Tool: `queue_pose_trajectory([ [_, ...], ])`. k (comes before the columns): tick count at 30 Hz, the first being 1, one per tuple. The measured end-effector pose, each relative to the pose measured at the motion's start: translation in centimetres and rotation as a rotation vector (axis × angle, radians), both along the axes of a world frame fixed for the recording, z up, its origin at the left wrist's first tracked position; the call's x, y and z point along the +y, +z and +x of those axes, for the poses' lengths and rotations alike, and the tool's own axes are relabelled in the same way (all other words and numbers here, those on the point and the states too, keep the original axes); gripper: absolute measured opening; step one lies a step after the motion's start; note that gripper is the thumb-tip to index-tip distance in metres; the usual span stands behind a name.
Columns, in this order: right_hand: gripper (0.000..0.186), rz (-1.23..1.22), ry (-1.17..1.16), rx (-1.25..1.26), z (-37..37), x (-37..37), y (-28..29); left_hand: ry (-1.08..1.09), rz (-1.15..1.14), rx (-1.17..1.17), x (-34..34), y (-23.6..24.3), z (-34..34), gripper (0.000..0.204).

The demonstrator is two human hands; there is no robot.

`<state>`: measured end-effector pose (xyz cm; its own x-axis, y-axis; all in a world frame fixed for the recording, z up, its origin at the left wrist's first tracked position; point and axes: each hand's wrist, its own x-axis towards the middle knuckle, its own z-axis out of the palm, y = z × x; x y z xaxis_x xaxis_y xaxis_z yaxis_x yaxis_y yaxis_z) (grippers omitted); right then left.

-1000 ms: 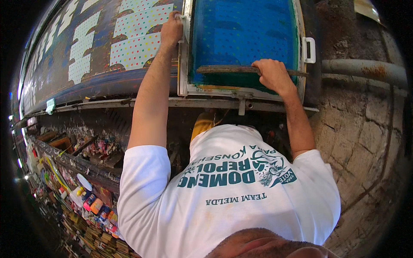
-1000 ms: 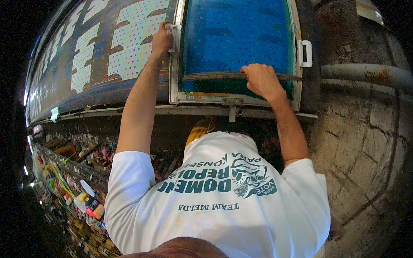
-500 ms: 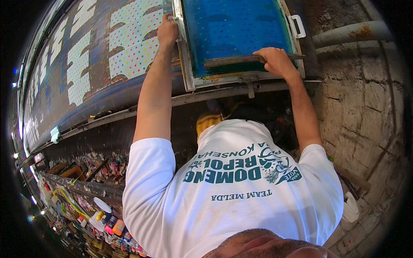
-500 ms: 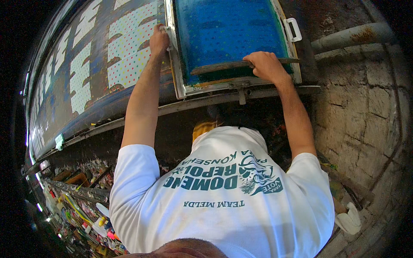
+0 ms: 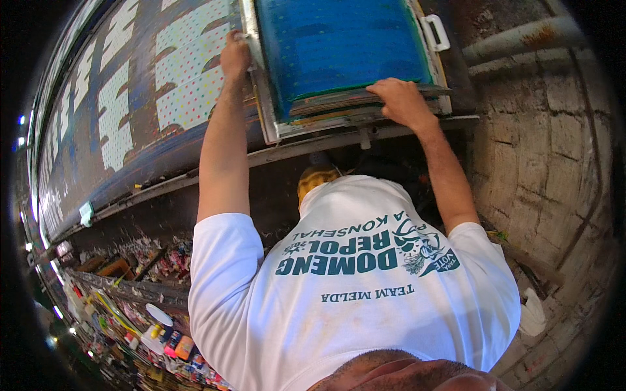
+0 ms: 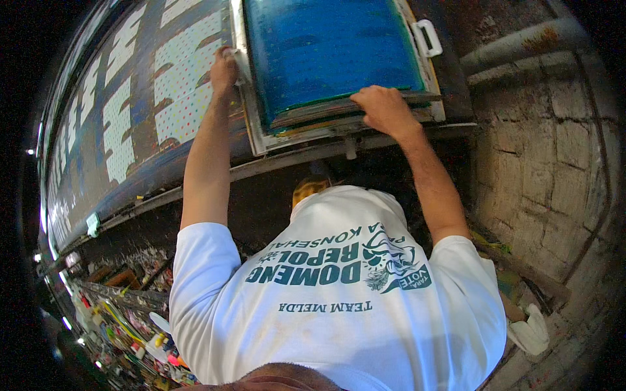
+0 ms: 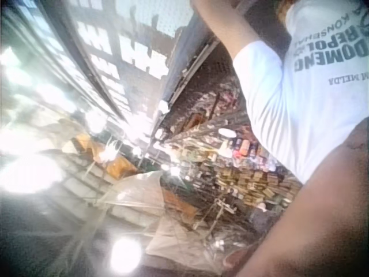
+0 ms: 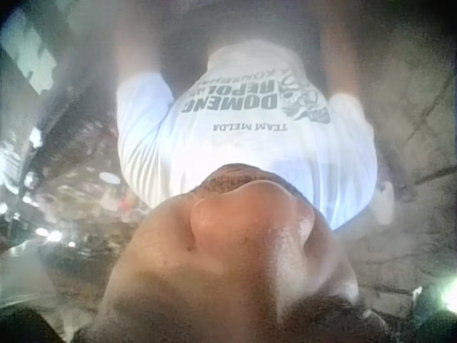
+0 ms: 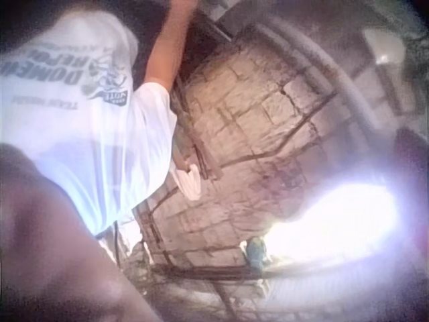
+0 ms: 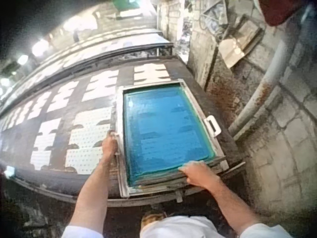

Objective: The person folds pink paper and places it on a workbench, then uses a squeegee to spread blue ink across a screen printing frame. The person repeatedly pulls the squeegee across the screen to distribute ink evenly.

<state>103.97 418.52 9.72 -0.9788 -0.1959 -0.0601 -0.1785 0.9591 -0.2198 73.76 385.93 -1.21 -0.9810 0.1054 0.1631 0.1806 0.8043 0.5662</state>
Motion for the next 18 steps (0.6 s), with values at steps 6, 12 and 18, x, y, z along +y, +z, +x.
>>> queue_pose_trajectory([
  [6, 0.019, 0.06, 0.047, 0.14, 1.0, -0.3, -1.4, -0.078, -0.122, 0.115, -0.5, -0.4, -1.4, 0.042],
  [12, 0.047, 0.032, 0.136, -0.055, 2.5, 0.2, -2.4, 0.083, -0.059, -0.084, 0.0, 0.8, -0.6, 0.043],
  [18, 0.046, 0.066, 0.259, 0.134, 4.8, 0.1, -3.2, 0.065, -0.11, -0.022, -1.3, -0.7, -1.7, 0.04],
])
